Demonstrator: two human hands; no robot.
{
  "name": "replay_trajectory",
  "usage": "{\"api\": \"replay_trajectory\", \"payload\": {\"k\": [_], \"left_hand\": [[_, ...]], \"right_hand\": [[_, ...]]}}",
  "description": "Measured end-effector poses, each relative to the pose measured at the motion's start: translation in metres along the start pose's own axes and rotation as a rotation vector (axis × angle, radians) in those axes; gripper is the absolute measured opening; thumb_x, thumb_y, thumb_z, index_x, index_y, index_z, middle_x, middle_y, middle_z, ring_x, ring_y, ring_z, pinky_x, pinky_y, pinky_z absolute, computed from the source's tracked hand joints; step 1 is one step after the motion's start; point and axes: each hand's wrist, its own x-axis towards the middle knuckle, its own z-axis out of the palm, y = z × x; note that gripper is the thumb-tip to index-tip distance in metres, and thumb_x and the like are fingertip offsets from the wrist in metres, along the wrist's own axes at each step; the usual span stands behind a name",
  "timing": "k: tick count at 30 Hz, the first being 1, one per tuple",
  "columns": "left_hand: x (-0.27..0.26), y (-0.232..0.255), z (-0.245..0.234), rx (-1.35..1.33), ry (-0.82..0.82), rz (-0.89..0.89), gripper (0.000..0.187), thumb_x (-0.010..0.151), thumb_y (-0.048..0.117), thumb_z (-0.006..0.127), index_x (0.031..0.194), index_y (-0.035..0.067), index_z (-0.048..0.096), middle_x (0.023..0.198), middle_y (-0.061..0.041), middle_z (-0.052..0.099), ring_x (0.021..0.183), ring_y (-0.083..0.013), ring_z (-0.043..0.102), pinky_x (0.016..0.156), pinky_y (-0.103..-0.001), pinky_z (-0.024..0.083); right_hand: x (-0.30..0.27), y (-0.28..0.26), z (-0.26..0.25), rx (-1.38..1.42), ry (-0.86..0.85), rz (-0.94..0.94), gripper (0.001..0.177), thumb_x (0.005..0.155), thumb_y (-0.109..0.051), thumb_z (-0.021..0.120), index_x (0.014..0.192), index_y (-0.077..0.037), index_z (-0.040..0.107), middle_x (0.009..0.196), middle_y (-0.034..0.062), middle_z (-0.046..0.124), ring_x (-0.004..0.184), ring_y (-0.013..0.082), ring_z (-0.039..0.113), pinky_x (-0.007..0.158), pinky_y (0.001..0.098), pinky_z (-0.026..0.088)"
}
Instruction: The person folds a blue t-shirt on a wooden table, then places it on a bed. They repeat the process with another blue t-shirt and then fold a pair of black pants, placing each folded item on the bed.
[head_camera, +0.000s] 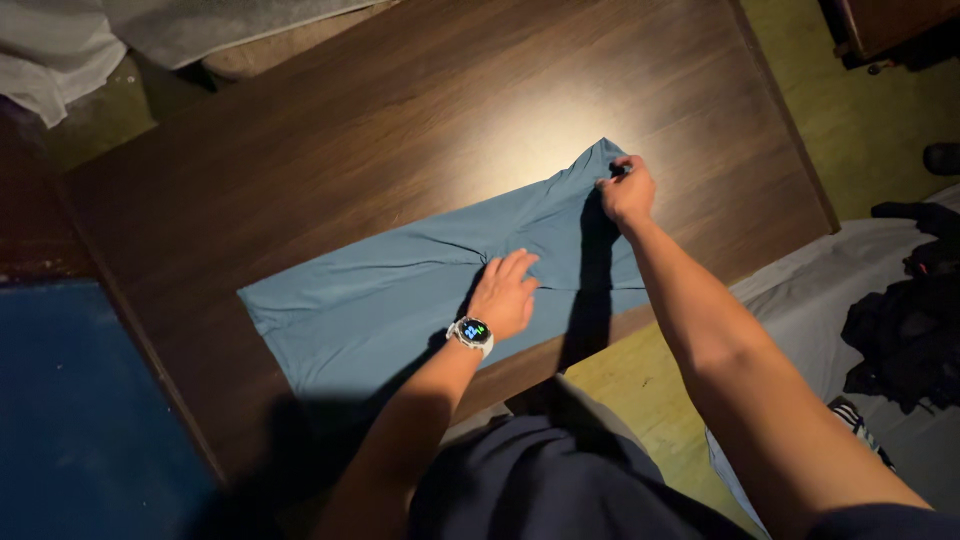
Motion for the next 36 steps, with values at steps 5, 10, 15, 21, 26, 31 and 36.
{"api": "replay_trajectory", "payload": {"k": [5, 10, 15, 21, 26, 31, 36], "left_hand": [[0.012, 0.018, -0.005, -0.062, -0.154, 0.094, 0.071, 0.088, 0.037, 0.066, 0.151, 0.010, 0.046, 0.165, -0.012, 0.026, 0.152, -0.0358, 0.019, 0.120, -0.056, 0.015], [0.009, 0.019, -0.002, -0.019, -0.296, 0.128, 0.079, 0.088, 0.045, 0.064, 0.156, 0.015, 0.037, 0.167, -0.008, 0.020, 0.154, -0.0339, 0.013, 0.122, -0.058, 0.012], [-0.008, 0.013, 0.011, -0.119, 0.004, -0.002, 0.055, 0.095, 0.033, 0.067, 0.144, 0.010, 0.054, 0.160, -0.012, 0.041, 0.151, -0.0334, 0.033, 0.121, -0.053, 0.028], [-0.014, 0.008, 0.015, -0.301, 0.335, -0.711, 0.041, 0.089, 0.022, 0.075, 0.126, 0.010, 0.062, 0.122, -0.013, 0.063, 0.116, -0.0349, 0.055, 0.098, -0.049, 0.045], [0.000, 0.001, 0.026, -0.294, 0.412, -0.824, 0.050, 0.077, 0.019, 0.082, 0.120, 0.007, 0.059, 0.101, -0.011, 0.073, 0.099, -0.0380, 0.064, 0.087, -0.049, 0.047], [0.011, -0.003, 0.040, -0.697, 0.563, -0.851, 0.038, 0.086, 0.007, 0.072, 0.121, 0.004, 0.057, 0.086, -0.010, 0.075, 0.077, -0.0261, 0.072, 0.072, -0.037, 0.056], [0.005, -0.008, 0.051, -0.934, 0.653, -0.884, 0.034, 0.086, 0.001, 0.070, 0.118, 0.002, 0.058, 0.086, -0.009, 0.073, 0.074, -0.0180, 0.072, 0.066, -0.030, 0.056]], "right_hand": [[-0.030, -0.039, -0.031, -0.139, 0.057, -0.225, 0.039, 0.087, -0.010, 0.074, 0.124, -0.007, 0.062, 0.108, 0.0182, 0.069, 0.102, 0.0347, 0.067, 0.092, 0.0421, 0.052], [-0.072, -0.073, -0.037, -0.461, -0.034, -0.946, 0.051, 0.087, -0.022, 0.079, 0.133, -0.007, 0.063, 0.146, 0.0270, 0.051, 0.129, 0.0470, 0.047, 0.099, 0.0508, 0.041], [-0.111, -0.046, -0.039, -0.245, 0.007, -0.338, 0.054, 0.090, -0.020, 0.077, 0.136, 0.000, 0.057, 0.133, 0.0276, 0.056, 0.119, 0.0434, 0.056, 0.099, 0.0476, 0.047], [-0.145, 0.012, -0.050, -0.117, -0.083, 0.166, 0.042, 0.077, -0.031, 0.090, 0.097, 0.001, 0.070, 0.086, 0.0142, 0.075, 0.082, 0.0290, 0.074, 0.077, 0.0386, 0.056], [-0.138, 0.030, -0.039, -0.178, -0.161, 0.288, 0.034, 0.077, -0.028, 0.090, 0.088, -0.002, 0.073, 0.086, 0.0145, 0.075, 0.081, 0.0257, 0.073, 0.077, 0.0372, 0.055], [-0.125, 0.051, -0.042, 0.126, -0.202, 0.325, 0.023, 0.084, -0.020, 0.083, 0.087, -0.003, 0.067, 0.079, 0.0089, 0.073, 0.069, 0.0186, 0.068, 0.064, 0.0339, 0.053], [-0.126, 0.068, -0.047, 0.512, -0.304, 0.426, 0.018, 0.087, -0.011, 0.077, 0.090, -0.004, 0.060, 0.073, 0.0073, 0.068, 0.058, 0.0164, 0.064, 0.053, 0.0293, 0.052]]}}
